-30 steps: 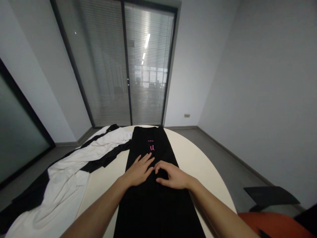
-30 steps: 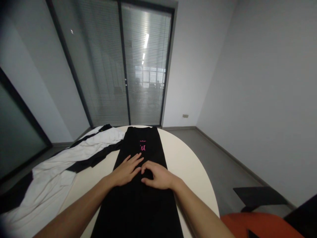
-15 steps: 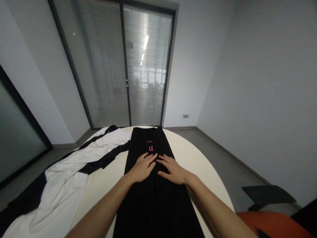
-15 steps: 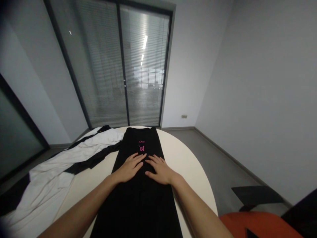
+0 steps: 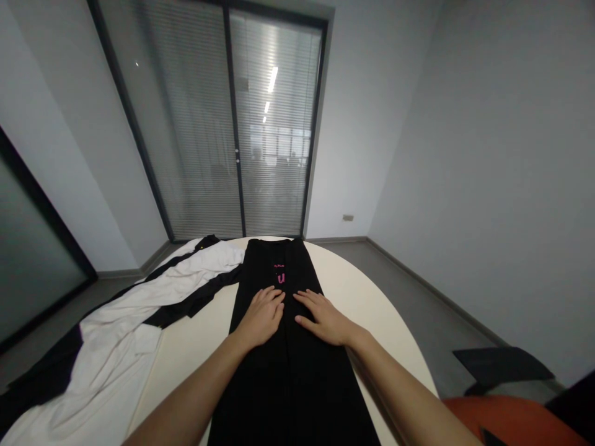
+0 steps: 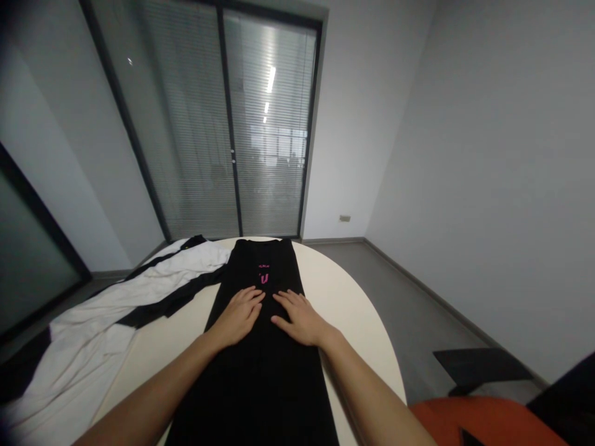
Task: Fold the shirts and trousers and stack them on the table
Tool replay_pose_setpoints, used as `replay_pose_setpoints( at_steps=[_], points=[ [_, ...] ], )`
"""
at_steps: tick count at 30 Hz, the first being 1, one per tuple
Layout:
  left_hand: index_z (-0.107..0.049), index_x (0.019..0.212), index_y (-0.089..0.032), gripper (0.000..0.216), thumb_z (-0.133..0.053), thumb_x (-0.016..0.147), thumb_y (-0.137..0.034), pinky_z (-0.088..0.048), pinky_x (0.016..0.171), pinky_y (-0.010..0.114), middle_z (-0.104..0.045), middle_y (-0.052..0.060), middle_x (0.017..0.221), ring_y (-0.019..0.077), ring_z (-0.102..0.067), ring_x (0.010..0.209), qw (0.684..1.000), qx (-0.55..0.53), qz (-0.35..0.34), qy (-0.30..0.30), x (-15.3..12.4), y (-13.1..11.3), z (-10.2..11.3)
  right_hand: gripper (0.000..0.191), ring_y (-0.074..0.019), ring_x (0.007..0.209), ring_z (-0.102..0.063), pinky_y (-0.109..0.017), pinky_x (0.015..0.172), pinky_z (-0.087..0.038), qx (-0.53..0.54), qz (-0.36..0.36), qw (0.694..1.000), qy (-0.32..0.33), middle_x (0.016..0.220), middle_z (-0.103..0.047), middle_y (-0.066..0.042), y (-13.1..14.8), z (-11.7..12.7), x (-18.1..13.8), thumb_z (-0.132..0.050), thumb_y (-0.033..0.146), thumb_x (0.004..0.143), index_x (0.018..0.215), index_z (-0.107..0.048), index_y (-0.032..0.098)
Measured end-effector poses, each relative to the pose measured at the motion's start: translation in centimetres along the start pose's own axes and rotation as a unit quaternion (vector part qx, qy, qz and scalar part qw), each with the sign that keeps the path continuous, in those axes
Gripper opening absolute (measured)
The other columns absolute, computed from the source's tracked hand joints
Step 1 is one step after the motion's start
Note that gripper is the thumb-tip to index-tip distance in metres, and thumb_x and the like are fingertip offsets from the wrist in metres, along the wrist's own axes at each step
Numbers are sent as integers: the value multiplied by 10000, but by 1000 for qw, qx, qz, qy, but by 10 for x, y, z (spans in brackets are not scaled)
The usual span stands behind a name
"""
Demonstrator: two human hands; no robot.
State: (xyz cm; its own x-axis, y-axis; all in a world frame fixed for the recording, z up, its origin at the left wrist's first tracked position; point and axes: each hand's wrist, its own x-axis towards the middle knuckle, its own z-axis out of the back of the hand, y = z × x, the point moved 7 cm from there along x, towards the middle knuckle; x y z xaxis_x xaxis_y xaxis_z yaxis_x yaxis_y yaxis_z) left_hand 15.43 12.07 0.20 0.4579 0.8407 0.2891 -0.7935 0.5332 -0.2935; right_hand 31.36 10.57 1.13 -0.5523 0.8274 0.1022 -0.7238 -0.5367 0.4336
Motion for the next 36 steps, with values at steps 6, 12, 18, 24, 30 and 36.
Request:
replay_pose_setpoints(
  at_steps=[6, 12, 18, 24, 30, 36],
  points=[
    [-434, 1486, -254, 512, -332, 1023, -446, -240, 1205, 483, -449, 55, 1539, 257, -328, 1455, 1000, -9, 0, 29, -1, 0, -5, 683, -324, 1505, -182, -573, 1205, -135, -17, -12, 999, 34, 1614, -292, -95, 0, -1, -2, -483, 624, 931, 1508, -413, 266],
    [-373, 1522, -274, 560, -287, 1025, -515, -225, 1205, 481, -400, 51, 1573, 260, -283, 1477, 999, -14, -1, 52, -2, -2, -7, 686, -318, 1507, -174, -582, 1201, -122, -21, -11, 999, 35, 1612, -303, -80, 0, 0, -2, -513, 634, 909, 1497, -423, 291],
    [-456, 1476, -248, 551, -291, 1020, -509, -369, 1105, 486, -519, 51, 1486, 297, -408, 1371, 998, -11, 43, 34, 14, -5, 0, 660, -324, 1493, -219, -583, 1197, -131, -23, -3, 999, 27, 1595, -336, -91, 0, 2, -2, -536, 617, 902, 1464, -470, 278],
    [-656, 1284, -200, 492, -335, 1015, -460, -409, 1050, 486, -669, 72, 1294, 307, -476, 1268, 999, 5, 45, 6, 44, -8, 2, 629, -327, 1480, -252, -582, 1196, -138, -22, 2, 1000, 15, 1572, -378, -97, 0, 5, -3, -536, 616, 905, 1431, -509, 272],
    [-654, 1280, -154, 488, -262, 1039, -315, -343, 1119, 443, -645, 105, 1305, 269, -432, 1312, 996, 20, 63, -59, 41, -4, 5, 622, -287, 1474, -274, -517, 1205, -193, -9, 8, 1000, -19, 1580, -366, -88, -3, 8, -3, -477, 576, 953, 1485, -430, 256],
    [-661, 1285, -169, 460, -335, 1022, -361, -334, 1130, 447, -634, 104, 1325, 286, -453, 1308, 997, 21, 64, -45, 42, 4, -4, 698, -319, 1487, -237, -527, 1204, -187, -15, 0, 1000, 10, 1592, -341, -100, -6, 4, -3, -497, 616, 927, 1512, -401, 246]
  ],
)
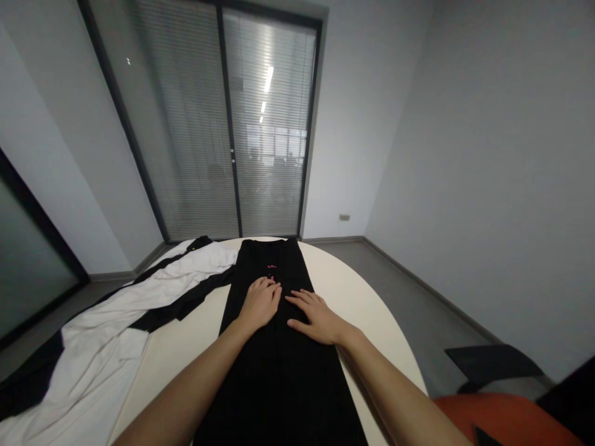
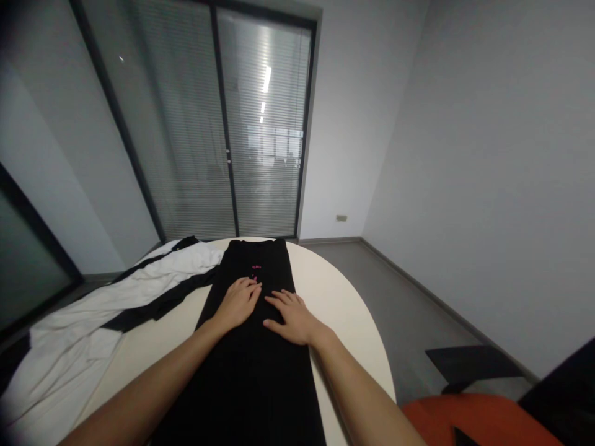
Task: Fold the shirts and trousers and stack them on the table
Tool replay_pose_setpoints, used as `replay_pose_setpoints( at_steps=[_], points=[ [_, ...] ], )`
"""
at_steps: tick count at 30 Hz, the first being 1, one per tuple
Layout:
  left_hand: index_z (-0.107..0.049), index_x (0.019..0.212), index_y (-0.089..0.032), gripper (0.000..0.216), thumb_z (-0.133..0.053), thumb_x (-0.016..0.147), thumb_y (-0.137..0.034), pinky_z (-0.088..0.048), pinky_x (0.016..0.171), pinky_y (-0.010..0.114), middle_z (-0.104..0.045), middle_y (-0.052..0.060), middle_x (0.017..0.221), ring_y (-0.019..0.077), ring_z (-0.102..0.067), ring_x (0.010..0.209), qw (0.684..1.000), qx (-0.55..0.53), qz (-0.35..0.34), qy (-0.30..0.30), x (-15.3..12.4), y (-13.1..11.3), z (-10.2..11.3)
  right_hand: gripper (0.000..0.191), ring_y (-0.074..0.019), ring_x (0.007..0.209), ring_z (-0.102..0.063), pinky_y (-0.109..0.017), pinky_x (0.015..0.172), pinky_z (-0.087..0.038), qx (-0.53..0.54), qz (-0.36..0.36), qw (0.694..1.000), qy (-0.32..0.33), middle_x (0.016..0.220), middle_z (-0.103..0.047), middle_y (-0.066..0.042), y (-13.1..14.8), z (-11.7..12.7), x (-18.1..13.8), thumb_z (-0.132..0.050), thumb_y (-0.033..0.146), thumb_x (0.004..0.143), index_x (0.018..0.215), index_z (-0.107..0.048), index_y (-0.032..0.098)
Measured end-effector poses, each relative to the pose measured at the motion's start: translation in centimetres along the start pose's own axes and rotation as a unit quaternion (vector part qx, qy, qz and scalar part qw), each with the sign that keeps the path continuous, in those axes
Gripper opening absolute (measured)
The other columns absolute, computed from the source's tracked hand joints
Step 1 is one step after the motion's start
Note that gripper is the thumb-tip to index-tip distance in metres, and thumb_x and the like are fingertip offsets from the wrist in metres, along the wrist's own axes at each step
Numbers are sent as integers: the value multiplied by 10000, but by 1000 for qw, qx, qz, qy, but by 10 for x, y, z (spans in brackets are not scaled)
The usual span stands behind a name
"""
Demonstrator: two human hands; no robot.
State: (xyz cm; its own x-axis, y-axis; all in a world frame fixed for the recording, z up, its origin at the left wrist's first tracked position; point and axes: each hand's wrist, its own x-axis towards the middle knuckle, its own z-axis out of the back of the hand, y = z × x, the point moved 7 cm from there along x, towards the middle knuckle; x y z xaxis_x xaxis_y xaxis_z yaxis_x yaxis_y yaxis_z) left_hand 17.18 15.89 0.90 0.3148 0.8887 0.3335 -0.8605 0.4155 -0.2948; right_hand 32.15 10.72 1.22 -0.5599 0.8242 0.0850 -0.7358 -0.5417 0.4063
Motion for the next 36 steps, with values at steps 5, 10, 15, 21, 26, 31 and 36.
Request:
replay_pose_setpoints(
  at_steps=[5, 10, 15, 21, 26, 31, 36],
  points=[
    [-662, 1288, -238, 455, -367, 1006, -439, -316, 1138, 491, -648, 69, 1334, 306, -452, 1334, 999, -9, 8, 38, 24, 12, -9, 713, -318, 1493, -216, -540, 1207, -153, 4, -2, 1000, 5, 1597, -332, -95, -1, -1, 0, -510, 633, 913, 1511, -403, 258],
    [-703, 1208, -217, 504, -265, 1027, -389, -359, 1124, 405, -645, 56, 1335, 242, -522, 1289, 997, -23, 22, 64, 40, 22, -17, 662, -298, 1488, -236, -528, 1206, -162, 9, -5, 1000, -12, 1587, -356, -82, -2, 3, 2, -478, 620, 937, 1500, -417, 279],
    [-623, 1328, -205, 479, -303, 1015, -377, -308, 1159, 419, -573, 84, 1421, 244, -465, 1354, 997, -13, -8, 78, 31, 20, -20, 670, -305, 1502, -197, -565, 1205, -109, -7, -14, 1000, 14, 1611, -306, -75, -4, -1, 2, -456, 640, 937, 1515, -390, 307],
    [-344, 1538, -242, 594, -351, 1005, -502, -178, 1205, 522, -275, 94, 1626, 295, -207, 1505, 992, 12, -63, 112, 0, 13, -8, 702, -309, 1520, -113, -602, 1197, -44, -8, -25, 998, 55, 1646, -204, -46, -7, -4, 0, -434, 690, 922, 1534, -331, 363],
    [-242, 1567, -314, 657, -363, 983, -589, -169, 1199, 549, -128, 104, 1656, 322, -117, 1518, 982, 43, -94, 155, -45, 5, 8, 735, -309, 1522, -102, -601, 1196, -19, -13, -22, 998, 59, 1649, -188, -51, -5, -3, -2, -415, 730, 905, 1536, -323, 364],
    [-157, 1576, -355, 655, -389, 993, -544, -149, 1211, 537, -131, 74, 1657, 286, -110, 1523, 969, 21, -161, 184, -87, -10, 22, 733, -315, 1517, -128, -618, 1189, -36, -12, -19, 999, 46, 1642, -216, -61, -3, -5, -4, -413, 733, 904, 1529, -342, 358],
    [-145, 1569, -395, 762, -533, 930, -548, -152, 1206, 564, -93, 50, 1663, 315, -99, 1522, 960, -18, -195, 200, -106, -12, 34, 714, -331, 1508, -158, -633, 1179, -64, -10, -16, 999, 37, 1635, -239, -72, -2, -5, -5, -451, 705, 906, 1520, -366, 351]
  ],
)
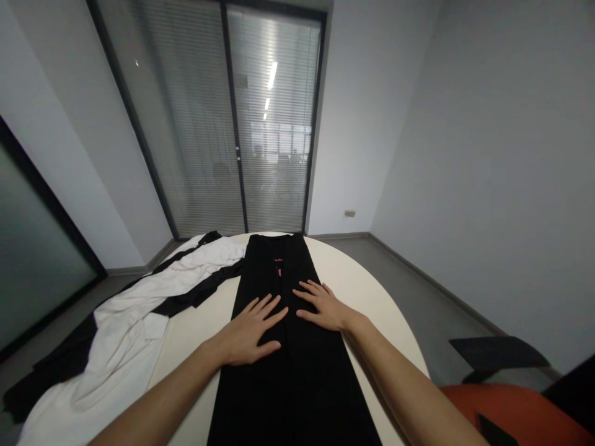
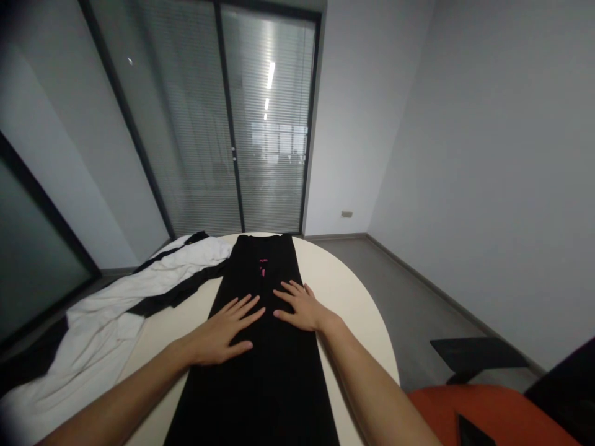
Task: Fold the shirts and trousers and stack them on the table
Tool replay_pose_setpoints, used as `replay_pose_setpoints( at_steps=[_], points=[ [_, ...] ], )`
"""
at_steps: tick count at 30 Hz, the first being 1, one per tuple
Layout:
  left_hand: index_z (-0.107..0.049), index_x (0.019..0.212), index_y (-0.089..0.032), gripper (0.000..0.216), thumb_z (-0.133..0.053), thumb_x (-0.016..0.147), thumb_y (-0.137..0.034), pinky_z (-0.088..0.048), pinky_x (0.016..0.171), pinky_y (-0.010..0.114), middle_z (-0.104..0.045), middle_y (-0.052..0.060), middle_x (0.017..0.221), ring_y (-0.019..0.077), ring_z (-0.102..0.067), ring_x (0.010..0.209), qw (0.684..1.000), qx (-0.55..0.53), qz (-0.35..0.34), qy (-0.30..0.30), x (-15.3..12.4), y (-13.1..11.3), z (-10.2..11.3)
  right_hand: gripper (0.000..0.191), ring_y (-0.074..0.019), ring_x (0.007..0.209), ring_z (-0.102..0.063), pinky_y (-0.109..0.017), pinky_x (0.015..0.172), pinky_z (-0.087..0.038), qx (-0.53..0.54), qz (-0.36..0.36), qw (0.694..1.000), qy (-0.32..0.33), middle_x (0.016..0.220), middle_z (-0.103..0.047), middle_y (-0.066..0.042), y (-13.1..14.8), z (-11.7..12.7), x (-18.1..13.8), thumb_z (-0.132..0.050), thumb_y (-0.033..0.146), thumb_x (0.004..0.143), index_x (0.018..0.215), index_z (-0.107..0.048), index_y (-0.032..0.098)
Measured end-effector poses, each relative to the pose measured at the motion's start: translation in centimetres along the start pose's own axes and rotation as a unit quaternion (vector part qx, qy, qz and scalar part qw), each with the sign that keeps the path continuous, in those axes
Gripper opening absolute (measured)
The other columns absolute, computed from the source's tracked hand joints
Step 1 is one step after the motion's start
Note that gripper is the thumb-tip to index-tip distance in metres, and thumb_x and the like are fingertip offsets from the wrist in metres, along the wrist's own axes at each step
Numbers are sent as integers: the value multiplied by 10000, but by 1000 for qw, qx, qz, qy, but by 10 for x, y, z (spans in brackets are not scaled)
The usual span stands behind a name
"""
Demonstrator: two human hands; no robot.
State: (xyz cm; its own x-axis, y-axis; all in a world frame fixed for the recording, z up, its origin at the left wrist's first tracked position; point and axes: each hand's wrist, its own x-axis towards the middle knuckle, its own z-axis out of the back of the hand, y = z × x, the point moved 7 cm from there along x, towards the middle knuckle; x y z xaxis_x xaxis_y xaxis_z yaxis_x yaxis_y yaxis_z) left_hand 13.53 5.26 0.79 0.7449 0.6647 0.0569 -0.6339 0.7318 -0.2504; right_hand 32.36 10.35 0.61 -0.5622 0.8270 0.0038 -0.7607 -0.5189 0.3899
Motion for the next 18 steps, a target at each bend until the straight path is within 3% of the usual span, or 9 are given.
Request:
replay_pose_setpoints(
  at_steps=[4, 8, 10, 13, 16, 18],
  points=[
    [-191, 1570, -361, 762, -566, 920, -494, -168, 1211, 548, -179, 48, 1653, 299, -170, 1515, 999, -35, -11, -17, -7, -3, 7, 608, -341, 1455, -284, -619, 1170, -126, -27, 36, 998, -45, 1549, -409, -100, 14, 12, -2, -557, 605, 900, 1429, -520, 306],
    [-412, 1492, -277, 524, -462, 982, -383, -299, 1180, 444, -467, 63, 1525, 237, -420, 1401, 993, -65, 2, -104, -10, 2, 19, 315, -241, 1182, -561, -402, 1053, -403, 10, 141, 988, -62, 1208, -656, -83, 52, 20, -7, -616, 412, 910, 1158, -706, 242],
    [-553, 1361, -244, 398, -419, 996, -329, -382, 1115, 400, -603, 67, 1380, 220, -532, 1279, 986, -64, 30, -150, -12, 11, 25, 236, -198, 1061, -615, -321, 968, -455, 44, 183, 982, -31, 1089, -686, -52, 70, 16, -10, -600, 335, 920, 1096, -732, 249],
    [-644, 1171, -223, 285, -446, 975, -283, -438, 1018, 372, -683, 68, 1198, 220, -599, 1132, 980, -49, 72, -181, -16, 29, 32, 248, -168, 960, -646, -266, 883, -477, 59, 216, 975, 19, 1026, -692, -22, 87, 4, -13, -602, 237, 886, 1075, -757, 277],
    [-658, 1065, -225, 233, -454, 959, -267, -440, 948, 345, -692, 62, 1093, 219, -608, 1056, 976, -37, 109, -187, -24, 46, 42, 264, -145, 870, -648, -236, 814, -479, 73, 223, 972, 35, 982, -685, -9, 91, -2, -16, -643, 202, 821, 1030, -785, 280],
    [-659, 1009, -233, 201, -477, 942, -283, -443, 861, 313, -691, 45, 1011, 208, -619, 965, 977, -45, 136, -158, -31, 54, 46, 227, -127, 789, -631, -218, 748, -478, 111, 224, 967, 52, 922, -673, -6, 94, -4, -18, -692, 237, 798, 997, -797, 263]
  ],
)
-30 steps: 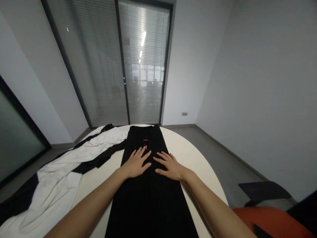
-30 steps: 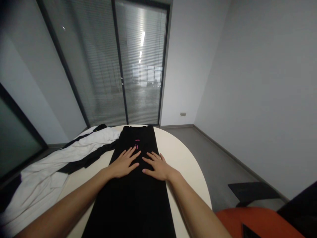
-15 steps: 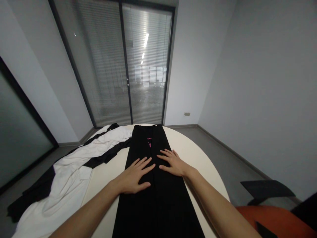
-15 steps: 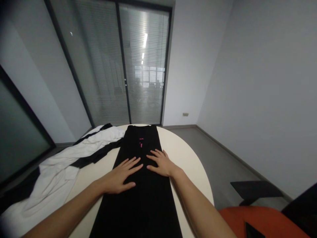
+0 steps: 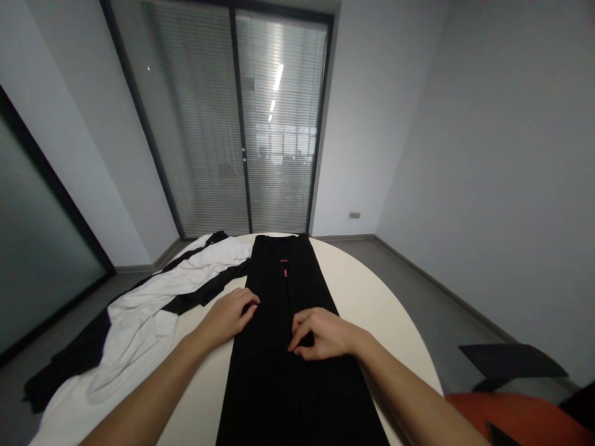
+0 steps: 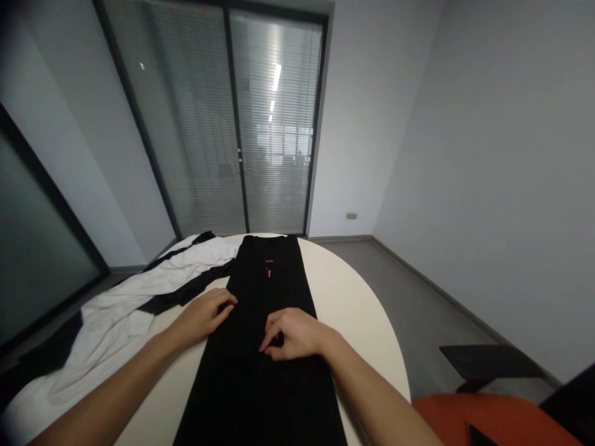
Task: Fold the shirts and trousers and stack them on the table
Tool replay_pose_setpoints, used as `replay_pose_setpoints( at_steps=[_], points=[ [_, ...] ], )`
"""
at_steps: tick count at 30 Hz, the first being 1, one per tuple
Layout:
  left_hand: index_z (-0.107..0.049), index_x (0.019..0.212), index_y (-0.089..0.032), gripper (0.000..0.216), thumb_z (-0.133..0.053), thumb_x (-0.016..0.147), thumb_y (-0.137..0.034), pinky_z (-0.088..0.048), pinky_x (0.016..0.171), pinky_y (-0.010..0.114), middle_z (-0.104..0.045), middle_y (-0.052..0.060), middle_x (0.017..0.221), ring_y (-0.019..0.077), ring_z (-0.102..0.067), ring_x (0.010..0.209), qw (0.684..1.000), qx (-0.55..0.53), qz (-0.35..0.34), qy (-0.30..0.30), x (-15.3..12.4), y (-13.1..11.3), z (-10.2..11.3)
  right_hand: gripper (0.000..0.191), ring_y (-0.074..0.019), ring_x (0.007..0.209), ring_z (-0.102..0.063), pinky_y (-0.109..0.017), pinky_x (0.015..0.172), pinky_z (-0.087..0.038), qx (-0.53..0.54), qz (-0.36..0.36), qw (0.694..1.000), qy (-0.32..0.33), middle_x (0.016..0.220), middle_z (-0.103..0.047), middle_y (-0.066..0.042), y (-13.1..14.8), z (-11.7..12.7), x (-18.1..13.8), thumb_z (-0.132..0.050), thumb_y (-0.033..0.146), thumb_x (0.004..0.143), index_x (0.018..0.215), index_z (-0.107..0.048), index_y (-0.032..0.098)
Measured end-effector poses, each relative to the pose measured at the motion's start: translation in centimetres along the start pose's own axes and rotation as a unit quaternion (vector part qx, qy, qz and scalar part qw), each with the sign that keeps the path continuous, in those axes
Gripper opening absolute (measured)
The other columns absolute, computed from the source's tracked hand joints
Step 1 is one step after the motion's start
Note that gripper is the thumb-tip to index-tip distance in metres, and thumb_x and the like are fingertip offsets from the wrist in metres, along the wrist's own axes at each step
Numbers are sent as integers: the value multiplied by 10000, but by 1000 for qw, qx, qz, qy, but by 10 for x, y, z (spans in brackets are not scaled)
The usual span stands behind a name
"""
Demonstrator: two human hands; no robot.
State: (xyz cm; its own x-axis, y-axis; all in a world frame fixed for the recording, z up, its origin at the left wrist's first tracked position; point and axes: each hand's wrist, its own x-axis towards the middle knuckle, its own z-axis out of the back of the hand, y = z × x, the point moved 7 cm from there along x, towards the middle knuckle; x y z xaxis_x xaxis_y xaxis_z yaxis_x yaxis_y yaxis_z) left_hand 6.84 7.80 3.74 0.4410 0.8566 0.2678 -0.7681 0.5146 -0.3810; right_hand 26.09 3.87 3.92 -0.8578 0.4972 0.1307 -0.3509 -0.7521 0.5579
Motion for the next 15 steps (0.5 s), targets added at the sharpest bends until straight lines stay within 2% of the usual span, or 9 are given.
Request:
replay_pose_setpoints(
  at_steps=[3, 6, 9, 12, 15],
  points=[
    [-660, 945, -245, 160, -528, 902, -324, -404, 694, 268, -679, 9, 871, 180, -614, 789, 995, -16, 54, 82, -9, 11, 2, 190, -102, 675, -589, -198, 637, -456, 83, 14, 996, 38, 795, -639, 5, 8, -5, 0, -738, 309, 789, 946, -805, 225],
    [-650, 974, -248, 173, -536, 882, -339, -343, 620, 259, -661, 0, 794, 176, -601, 722, 989, 4, 102, 106, -17, 21, 7, 187, -97, 645, -568, -198, 598, -431, 119, -5, 992, 45, 746, -620, 12, 5, 0, -2, -744, 322, 783, 918, -797, 204],
    [-630, 1056, -252, 231, -532, 860, -323, -330, 604, 254, -656, -8, 772, 174, -599, 697, 983, -3, 131, 127, -22, 28, 11, 173, -97, 612, -545, -197, 561, -400, 106, -99, 989, -25, 708, -609, 23, -27, 22, -12, -692, 253, 792, 939, -756, 187],
    [-622, 1114, -242, 314, -544, 819, -314, -363, 605, 238, -650, -26, 765, 162, -593, 687, 970, -84, 128, 190, -27, 31, 7, 154, -110, 617, -544, -212, 574, -398, 54, -195, 973, -115, 707, -621, 15, -68, 51, -33, -628, 215, 797, 923, -706, 174],
    [-638, 1115, -225, 362, -568, 770, -311, -364, 568, 226, -615, -44, 711, 147, -567, 644, 950, -131, 137, 249, -34, 35, 4, 136, -130, 651, -568, -240, 616, -421, 32, -250, 959, -130, 746, -653, -8, -95, 67, -54, -615, 210, 777, 885, -686, 169]
  ],
)
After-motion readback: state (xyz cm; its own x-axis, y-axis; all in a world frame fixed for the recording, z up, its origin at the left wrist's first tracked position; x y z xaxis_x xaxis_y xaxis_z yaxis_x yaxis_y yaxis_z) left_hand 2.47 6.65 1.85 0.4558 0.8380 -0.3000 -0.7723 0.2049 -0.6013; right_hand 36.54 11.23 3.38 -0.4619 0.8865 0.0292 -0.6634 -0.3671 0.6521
